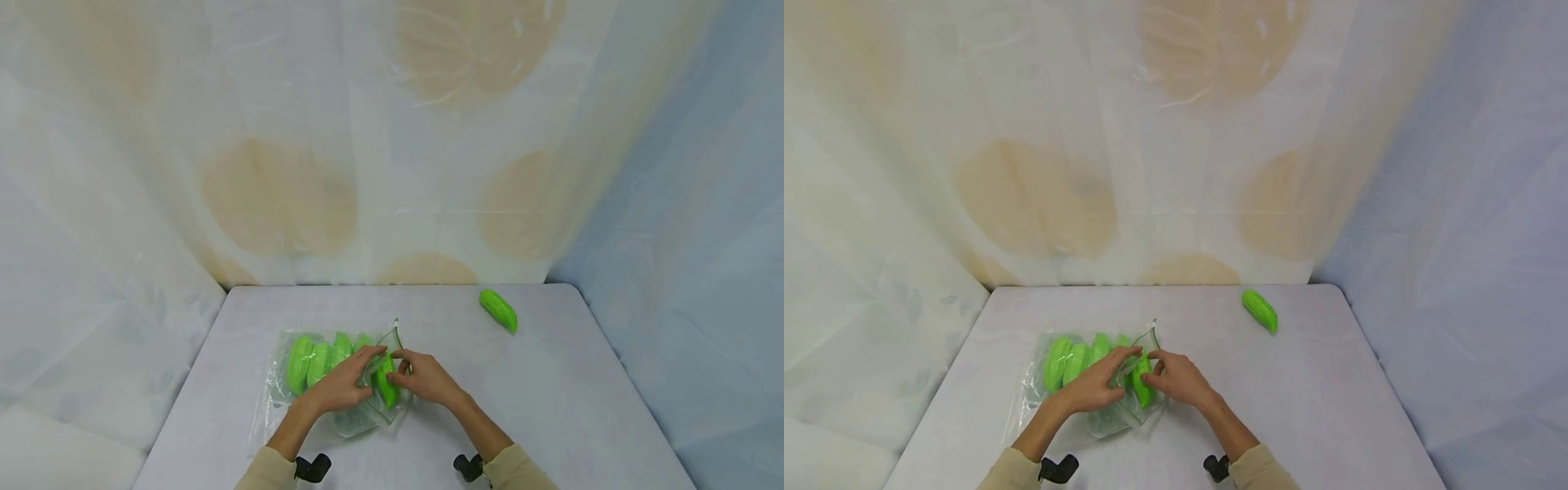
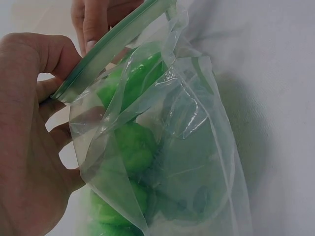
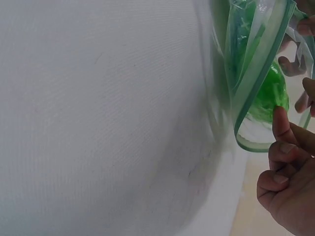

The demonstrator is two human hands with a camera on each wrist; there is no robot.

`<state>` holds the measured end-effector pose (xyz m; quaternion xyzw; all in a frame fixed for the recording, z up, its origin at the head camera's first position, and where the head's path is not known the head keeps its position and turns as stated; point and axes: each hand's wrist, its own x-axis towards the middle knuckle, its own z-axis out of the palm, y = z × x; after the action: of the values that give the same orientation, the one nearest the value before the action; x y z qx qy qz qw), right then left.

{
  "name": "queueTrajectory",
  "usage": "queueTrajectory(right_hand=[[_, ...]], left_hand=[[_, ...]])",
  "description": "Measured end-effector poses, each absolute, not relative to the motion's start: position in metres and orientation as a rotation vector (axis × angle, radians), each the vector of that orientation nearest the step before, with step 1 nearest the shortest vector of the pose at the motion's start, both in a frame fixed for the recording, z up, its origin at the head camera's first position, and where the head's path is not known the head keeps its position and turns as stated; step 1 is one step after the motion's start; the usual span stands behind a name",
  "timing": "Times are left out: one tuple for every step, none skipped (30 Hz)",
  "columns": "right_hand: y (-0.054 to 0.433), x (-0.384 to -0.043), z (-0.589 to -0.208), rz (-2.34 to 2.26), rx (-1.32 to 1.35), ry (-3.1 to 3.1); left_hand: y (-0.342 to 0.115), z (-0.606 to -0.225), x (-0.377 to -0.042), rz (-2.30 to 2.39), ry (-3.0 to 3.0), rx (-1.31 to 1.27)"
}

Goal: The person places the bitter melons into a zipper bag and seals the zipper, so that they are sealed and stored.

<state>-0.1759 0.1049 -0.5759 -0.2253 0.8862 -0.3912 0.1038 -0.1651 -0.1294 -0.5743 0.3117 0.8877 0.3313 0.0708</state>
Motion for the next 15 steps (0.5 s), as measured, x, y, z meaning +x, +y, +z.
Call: queueTrajectory(right_hand=[[0.1049, -0.176, -0.5756, -1.164, -0.664, 2.604], [0.1049, -0.1759, -0.5755, -1.175, -0.664, 2.593], [0.1049, -0.176, -0.5756, -1.182, -0.667, 2.585], [0.1049, -0.176, -0.5756, -1.193, -0.669, 2.575], [0.105, -0.1759, -0.5758, -1.2, -0.669, 2.567], [0.1051, -0.1757, -0.5759, -1.213, -0.67, 2.558], [0.1053, -0.1756, -0.5762, -1.224, -0.67, 2.551], [0.1055, -0.1753, -0.5762, -1.237, -0.667, 2.544], [0.1056, -0.1752, -0.5763, -1.256, -0.665, 2.534], [0.1057, -0.1751, -0.5763, -1.277, -0.66, 2.523], [0.1059, -0.175, -0.5761, -1.295, -0.653, 2.516], [0.106, -0.1748, -0.5757, -1.31, -0.646, 2.508], [0.106, -0.1746, -0.5753, -1.322, -0.643, 2.503], [0.106, -0.1745, -0.5749, -1.331, -0.642, 2.5], [0.1061, -0.1745, -0.5748, -1.336, -0.646, 2.5]], left_hand=[[-0.1295, -0.5744, -0.1651, 0.996, 2.67, 0.936], [-0.1296, -0.5747, -0.1652, 0.996, 2.67, 0.935], [-0.1296, -0.5749, -0.1652, 0.995, 2.67, 0.932], [-0.1296, -0.5751, -0.1653, 0.993, 2.67, 0.929], [-0.1296, -0.5755, -0.1653, 0.989, 2.671, 0.928], [-0.1295, -0.5758, -0.1653, 0.987, 2.671, 0.927], [-0.1294, -0.5761, -0.1653, 0.987, 2.669, 0.929], [-0.1292, -0.5762, -0.1653, 0.986, 2.67, 0.928], [-0.1291, -0.5763, -0.1652, 0.986, 2.668, 0.926], [-0.1289, -0.5763, -0.1652, 0.988, 2.667, 0.926], [-0.1288, -0.5761, -0.165, 0.99, 2.667, 0.926], [-0.1286, -0.576, -0.1649, 0.993, 2.665, 0.925], [-0.1284, -0.5758, -0.1648, 0.996, 2.663, 0.926], [-0.1283, -0.5757, -0.1646, 0.996, 2.663, 0.926], [-0.1282, -0.5756, -0.1644, 0.997, 2.661, 0.927]])
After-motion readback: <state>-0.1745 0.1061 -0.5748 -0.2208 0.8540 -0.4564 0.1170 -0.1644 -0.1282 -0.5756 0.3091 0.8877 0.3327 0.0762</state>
